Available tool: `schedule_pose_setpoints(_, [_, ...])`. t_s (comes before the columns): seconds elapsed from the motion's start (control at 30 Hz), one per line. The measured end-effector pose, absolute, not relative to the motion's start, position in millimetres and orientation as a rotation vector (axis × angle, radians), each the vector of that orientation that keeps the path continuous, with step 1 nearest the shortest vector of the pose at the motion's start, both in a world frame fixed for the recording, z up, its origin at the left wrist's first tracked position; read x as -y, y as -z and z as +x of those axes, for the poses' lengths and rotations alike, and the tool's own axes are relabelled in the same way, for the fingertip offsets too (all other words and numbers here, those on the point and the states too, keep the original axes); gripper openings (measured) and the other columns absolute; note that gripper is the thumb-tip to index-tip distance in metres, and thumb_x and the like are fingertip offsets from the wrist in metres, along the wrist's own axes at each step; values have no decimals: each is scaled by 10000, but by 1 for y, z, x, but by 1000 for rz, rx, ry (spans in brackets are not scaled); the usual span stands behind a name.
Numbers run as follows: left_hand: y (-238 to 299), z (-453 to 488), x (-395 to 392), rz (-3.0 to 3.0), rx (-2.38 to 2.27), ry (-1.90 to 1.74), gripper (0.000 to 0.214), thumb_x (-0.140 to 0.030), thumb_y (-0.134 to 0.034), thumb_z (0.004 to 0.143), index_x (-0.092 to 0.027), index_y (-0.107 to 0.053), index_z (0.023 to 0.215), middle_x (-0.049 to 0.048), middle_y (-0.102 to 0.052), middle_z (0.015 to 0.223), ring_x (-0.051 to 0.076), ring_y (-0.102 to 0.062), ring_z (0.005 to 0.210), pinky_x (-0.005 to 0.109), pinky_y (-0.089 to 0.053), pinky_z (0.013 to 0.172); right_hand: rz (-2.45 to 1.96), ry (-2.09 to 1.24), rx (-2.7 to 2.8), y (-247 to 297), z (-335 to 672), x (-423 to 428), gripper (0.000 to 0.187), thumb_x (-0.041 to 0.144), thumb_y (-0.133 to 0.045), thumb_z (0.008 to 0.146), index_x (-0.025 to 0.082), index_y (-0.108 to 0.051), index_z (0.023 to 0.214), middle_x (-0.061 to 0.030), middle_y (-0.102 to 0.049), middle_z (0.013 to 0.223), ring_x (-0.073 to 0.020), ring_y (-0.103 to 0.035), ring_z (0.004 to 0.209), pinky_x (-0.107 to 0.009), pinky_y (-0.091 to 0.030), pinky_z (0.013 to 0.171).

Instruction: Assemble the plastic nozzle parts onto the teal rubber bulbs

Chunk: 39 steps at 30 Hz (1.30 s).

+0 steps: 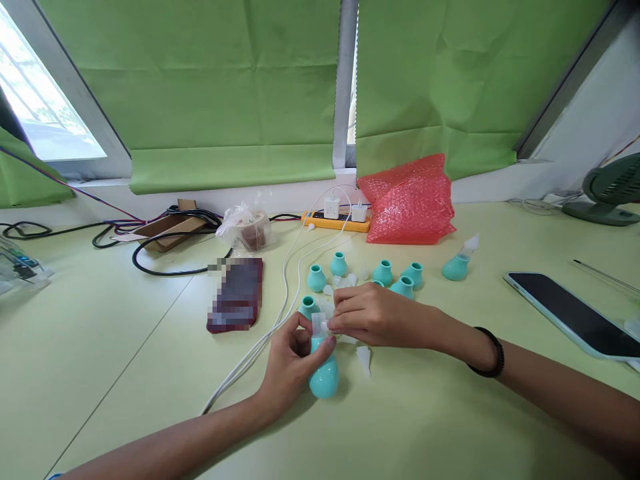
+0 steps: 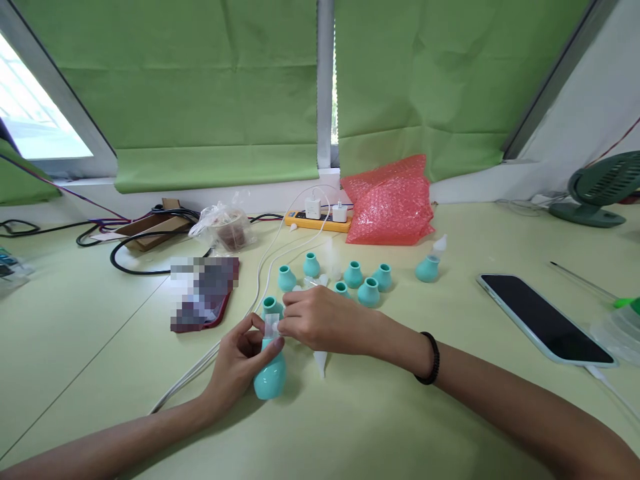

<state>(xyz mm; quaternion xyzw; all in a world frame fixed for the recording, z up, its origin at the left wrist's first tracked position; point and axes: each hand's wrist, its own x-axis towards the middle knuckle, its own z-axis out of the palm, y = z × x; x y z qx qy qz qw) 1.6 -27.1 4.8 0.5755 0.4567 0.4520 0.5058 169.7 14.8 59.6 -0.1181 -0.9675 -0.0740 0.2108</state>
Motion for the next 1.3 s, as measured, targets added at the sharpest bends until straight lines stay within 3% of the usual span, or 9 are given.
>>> schedule_pose_setpoints(0.13, [-4, 1, 27, 1409, -1129, -1082, 344, -366, -632, 658, -193, -336, 634, -108, -290, 437, 52, -252, 404, 171, -186, 397, -342, 408, 2708, -58, 167, -11, 262, 40, -383, 813, 123, -548, 628, -28, -524, 561, -130, -423, 606, -253, -283, 485])
schedule_pose_setpoints(0.27, [-5, 1, 26, 1420, -1087, -1096, 321, -348, -621, 678, -188, -345, 643, -106, -292, 444, 51, -248, 414, 171, -190, 401, -334, 336, 2673, -58, 167, -12, 221, 76, -392, 817, 112, -547, 663, -48, -548, 614, -138, -428, 633, -261, -330, 531])
schedule_pose_setpoints(0.5, [-11, 1, 29, 1358, -1002, -1108, 267, -330, -614, 689, -170, -401, 682, -81, -403, 483, 52, -324, 434, 163, -257, 417, -459, -439, 2487, -69, 173, -20, 68, 120, -478, 776, 125, -539, 747, -24, -560, 663, -100, -471, 619, -235, -413, 576])
schedule_pose_setpoints(0.8, [-12, 2, 26, 1359, -1117, -1107, 227, -317, -651, 640, -117, -549, 669, -24, -495, 566, 81, -420, 511, 181, -330, 473, -561, -1213, 2121, -70, 179, -29, 82, 193, -528, 764, 118, -528, 731, -5, -523, 635, -78, -508, 567, -225, -455, 544])
schedule_pose_setpoints(0.9, [-9, 1, 25, 1355, -1143, -1105, 228, -332, -648, 645, -120, -564, 646, -33, -475, 536, 79, -404, 493, 180, -313, 457, -602, -1094, 2061, -76, 187, -36, 89, 214, -542, 760, 128, -538, 738, -6, -528, 639, -81, -501, 558, -218, -444, 511])
schedule_pose_setpoints(1.13, [-10, -1, 26, 1483, -1146, -1074, 261, -378, -555, 737, -128, -616, 782, 1, -555, 670, 123, -469, 598, 200, -347, 520, -715, -217, 2452, -60, 185, -43, 94, 147, -519, 763, 136, -611, 747, -39, -572, 659, -129, -491, 648, -242, -387, 562])
schedule_pose_setpoints(1.3, [-10, -1, 28, 1649, -1160, -1072, 226, -346, -458, 816, -142, -556, 820, 2, -540, 721, 133, -460, 658, 210, -363, 593, -752, -102, 2578, -42, 180, -49, 131, 119, -483, 771, 121, -610, 742, -53, -576, 658, -145, -504, 666, -247, -383, 578])
